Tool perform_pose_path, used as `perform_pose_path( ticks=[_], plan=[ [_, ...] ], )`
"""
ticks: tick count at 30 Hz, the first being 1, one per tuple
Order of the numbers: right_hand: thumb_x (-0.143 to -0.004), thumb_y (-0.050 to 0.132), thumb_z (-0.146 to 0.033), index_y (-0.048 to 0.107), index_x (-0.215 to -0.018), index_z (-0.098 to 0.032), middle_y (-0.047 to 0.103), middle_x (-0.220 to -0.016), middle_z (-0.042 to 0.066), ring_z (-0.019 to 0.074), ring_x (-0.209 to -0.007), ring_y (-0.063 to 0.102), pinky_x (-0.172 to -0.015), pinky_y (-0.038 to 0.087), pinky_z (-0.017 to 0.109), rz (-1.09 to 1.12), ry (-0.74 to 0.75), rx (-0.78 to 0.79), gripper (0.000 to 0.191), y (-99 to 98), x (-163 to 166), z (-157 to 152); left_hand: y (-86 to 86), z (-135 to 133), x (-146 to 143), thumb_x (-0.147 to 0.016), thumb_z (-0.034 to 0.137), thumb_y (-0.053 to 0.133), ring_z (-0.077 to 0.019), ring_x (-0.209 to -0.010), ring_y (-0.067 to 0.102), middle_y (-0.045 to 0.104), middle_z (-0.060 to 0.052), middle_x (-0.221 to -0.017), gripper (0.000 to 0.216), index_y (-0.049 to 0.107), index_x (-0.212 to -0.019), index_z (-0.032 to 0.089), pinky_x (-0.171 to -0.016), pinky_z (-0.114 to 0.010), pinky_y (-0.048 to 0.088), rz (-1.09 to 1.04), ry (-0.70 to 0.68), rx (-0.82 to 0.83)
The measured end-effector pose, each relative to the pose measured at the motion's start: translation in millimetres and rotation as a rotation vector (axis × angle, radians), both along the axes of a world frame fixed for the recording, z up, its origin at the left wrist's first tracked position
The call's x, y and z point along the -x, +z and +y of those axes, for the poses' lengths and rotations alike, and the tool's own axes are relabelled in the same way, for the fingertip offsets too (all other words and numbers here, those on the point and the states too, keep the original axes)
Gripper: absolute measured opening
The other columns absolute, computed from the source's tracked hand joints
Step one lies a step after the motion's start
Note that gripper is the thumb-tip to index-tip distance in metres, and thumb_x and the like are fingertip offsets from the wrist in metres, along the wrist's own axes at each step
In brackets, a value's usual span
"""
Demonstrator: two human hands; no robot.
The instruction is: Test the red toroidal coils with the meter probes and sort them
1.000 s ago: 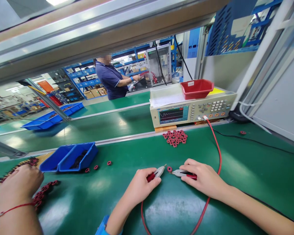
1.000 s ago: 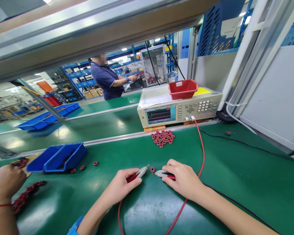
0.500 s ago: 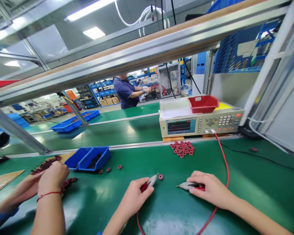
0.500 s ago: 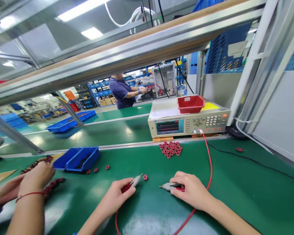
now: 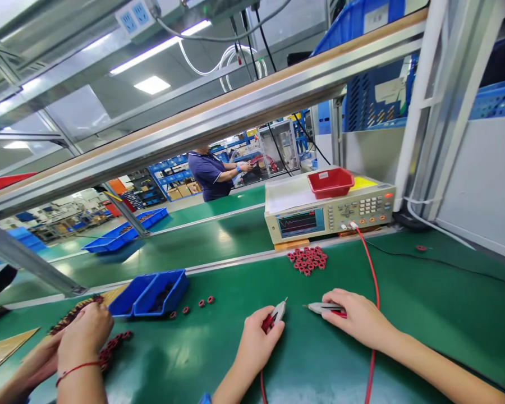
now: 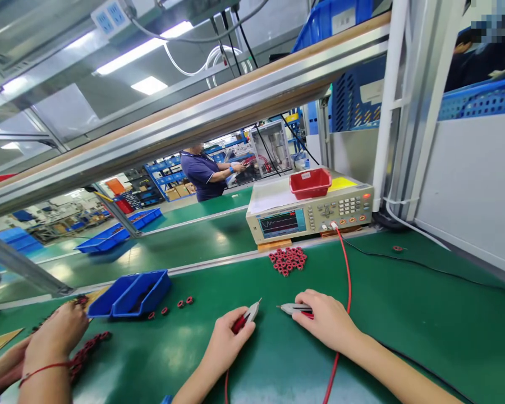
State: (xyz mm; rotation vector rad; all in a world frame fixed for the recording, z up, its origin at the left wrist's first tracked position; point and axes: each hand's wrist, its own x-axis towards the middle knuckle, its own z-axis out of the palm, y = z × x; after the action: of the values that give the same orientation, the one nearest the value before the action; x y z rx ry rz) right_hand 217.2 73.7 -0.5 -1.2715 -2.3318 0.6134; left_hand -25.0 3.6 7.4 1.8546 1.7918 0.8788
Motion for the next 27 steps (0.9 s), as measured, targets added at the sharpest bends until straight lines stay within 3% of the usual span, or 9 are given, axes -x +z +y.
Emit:
perform_pose_path(
  ticks=[6,10,16,23,27],
  plan=[
    [-0.086,0.045,-0.036,0.06,-0.091,-0.024,0.061,-0.089,0.001,0.0184,-0.081,0.059,-0.059,0.039,0.026,-0.129,-0.25,-0.148,0.019,-8.9,-10,21,-14.6,20,4,-0.08,0.042,0.051,-0.0139,-0.057,0.05,0.059,0.0,-0.066,0.035,0.064,-0.097,0.013,-0.054,-0.024,0.043,-0.141,-0.02,0.056],
    [-0.087,0.046,-0.032,0.058,-0.094,-0.022,0.06,-0.091,0.003,0.0195,-0.086,0.059,-0.059,0.039,0.026,-0.199,-0.305,-0.204,0.018,-7.5,-7,34,-12.9,16,12,-0.081,0.042,0.053,-0.0158,-0.066,0.055,0.064,-0.002,-0.075,0.034,0.065,-0.097,0.015,-0.063,-0.025,0.046,-0.141,-0.066,0.042],
    [-0.086,0.05,-0.027,0.056,-0.095,-0.02,0.059,-0.093,0.005,0.0198,-0.086,0.058,-0.062,0.04,0.026,-0.238,-0.271,-0.213,0.013,-1.5,2,46,-7.8,13,13,-0.082,0.04,0.051,-0.0171,-0.068,0.057,0.066,-0.003,-0.078,0.033,0.065,-0.101,0.016,-0.065,-0.025,0.046,-0.075,-0.06,0.014],
    [-0.083,0.054,-0.031,0.058,-0.095,-0.023,0.06,-0.091,0.0,0.0156,-0.083,0.057,-0.067,0.04,0.024,-0.166,-0.061,-0.178,0.014,-1.3,0,27,-1.4,8,8,-0.084,0.037,0.049,-0.0167,-0.066,0.058,0.067,-0.003,-0.077,0.03,0.064,-0.099,0.016,-0.063,-0.024,0.045,-0.002,-0.071,-0.001],
    [-0.083,0.053,-0.031,0.057,-0.094,-0.022,0.06,-0.091,0.001,0.0159,-0.081,0.057,-0.065,0.038,0.025,-0.148,-0.066,-0.15,0.014,-2.0,5,23,-0.9,9,8,-0.084,0.037,0.049,-0.0176,-0.071,0.06,0.068,-0.004,-0.085,0.032,0.063,-0.104,0.016,-0.067,-0.025,0.046,0.013,-0.067,0.023]
  ],
)
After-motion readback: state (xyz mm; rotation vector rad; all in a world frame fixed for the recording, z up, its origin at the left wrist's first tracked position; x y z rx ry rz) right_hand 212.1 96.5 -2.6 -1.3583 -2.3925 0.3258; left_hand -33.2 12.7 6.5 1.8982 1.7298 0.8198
